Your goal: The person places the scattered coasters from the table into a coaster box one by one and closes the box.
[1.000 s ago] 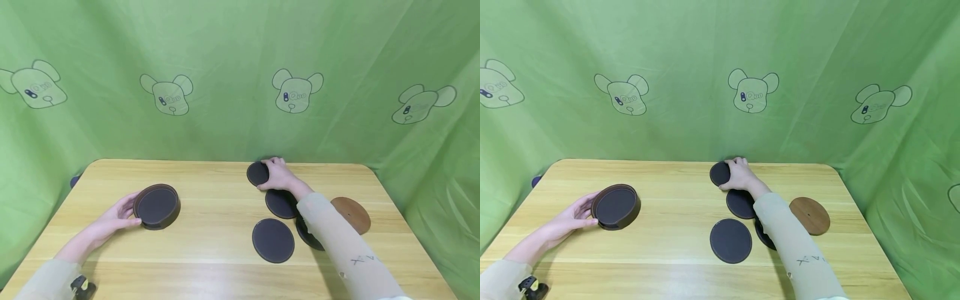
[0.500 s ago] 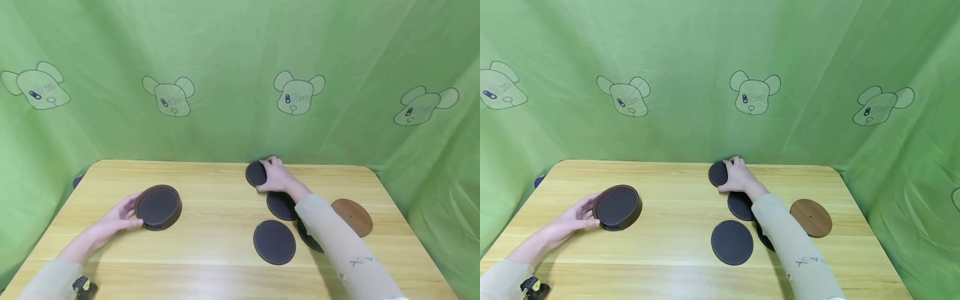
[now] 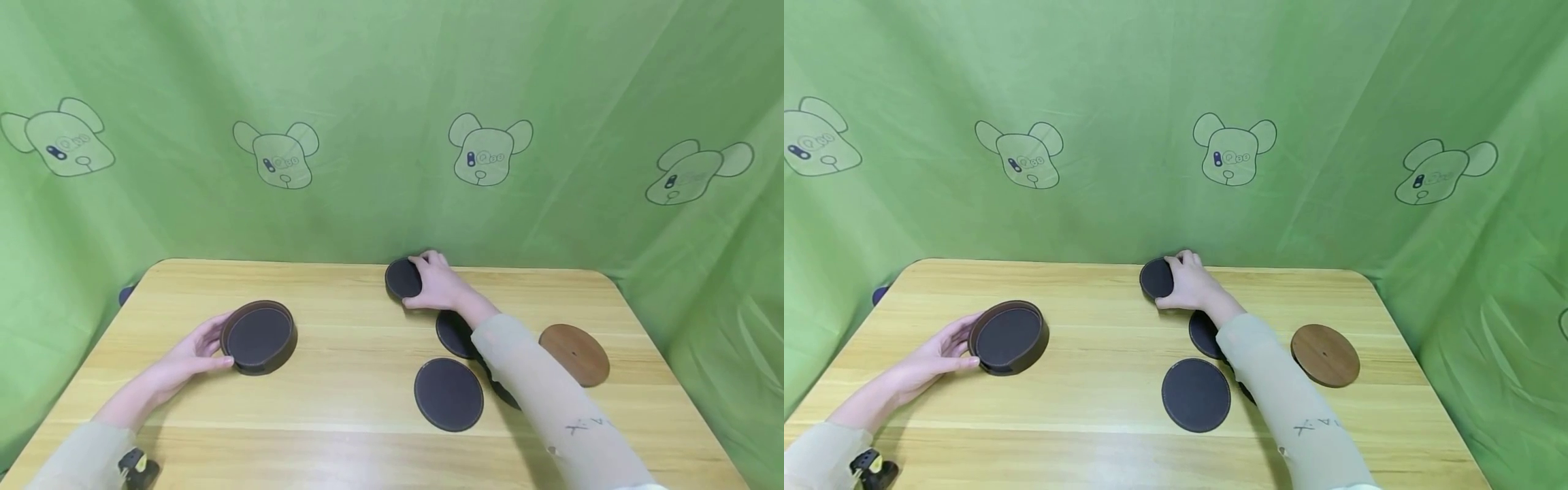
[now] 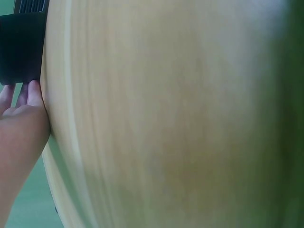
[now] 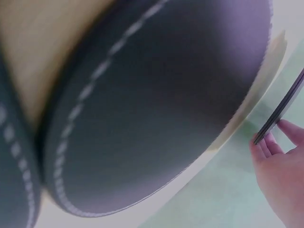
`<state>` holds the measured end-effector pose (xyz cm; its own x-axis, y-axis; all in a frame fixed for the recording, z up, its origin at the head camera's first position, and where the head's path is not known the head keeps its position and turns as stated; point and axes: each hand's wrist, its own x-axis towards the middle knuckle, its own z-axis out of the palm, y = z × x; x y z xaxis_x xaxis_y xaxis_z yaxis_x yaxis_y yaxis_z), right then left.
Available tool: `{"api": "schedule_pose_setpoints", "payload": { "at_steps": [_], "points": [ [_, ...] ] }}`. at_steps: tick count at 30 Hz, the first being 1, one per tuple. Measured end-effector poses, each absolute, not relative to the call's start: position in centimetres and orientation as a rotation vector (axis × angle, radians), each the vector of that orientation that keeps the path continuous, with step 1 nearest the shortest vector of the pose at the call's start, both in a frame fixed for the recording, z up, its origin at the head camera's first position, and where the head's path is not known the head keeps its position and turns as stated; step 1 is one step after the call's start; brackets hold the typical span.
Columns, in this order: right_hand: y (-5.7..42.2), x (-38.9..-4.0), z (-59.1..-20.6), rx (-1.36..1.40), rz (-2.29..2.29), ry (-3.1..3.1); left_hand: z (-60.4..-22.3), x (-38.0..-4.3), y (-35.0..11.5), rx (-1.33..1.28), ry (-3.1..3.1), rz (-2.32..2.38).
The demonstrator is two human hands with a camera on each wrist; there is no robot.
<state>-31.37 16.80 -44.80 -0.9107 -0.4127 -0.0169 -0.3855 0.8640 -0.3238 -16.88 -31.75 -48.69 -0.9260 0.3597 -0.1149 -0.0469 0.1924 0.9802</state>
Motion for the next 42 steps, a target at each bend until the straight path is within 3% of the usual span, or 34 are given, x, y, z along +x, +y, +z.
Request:
{"api": "schedule_pose_setpoints", "payload": {
  "at_steps": [42],
  "points": [
    [3.3,-27.2,-42.6,-1.092,-0.59,2.794,-48.7,-16.9,-31.7,0.314,2.138,1.811]
  ]
}}
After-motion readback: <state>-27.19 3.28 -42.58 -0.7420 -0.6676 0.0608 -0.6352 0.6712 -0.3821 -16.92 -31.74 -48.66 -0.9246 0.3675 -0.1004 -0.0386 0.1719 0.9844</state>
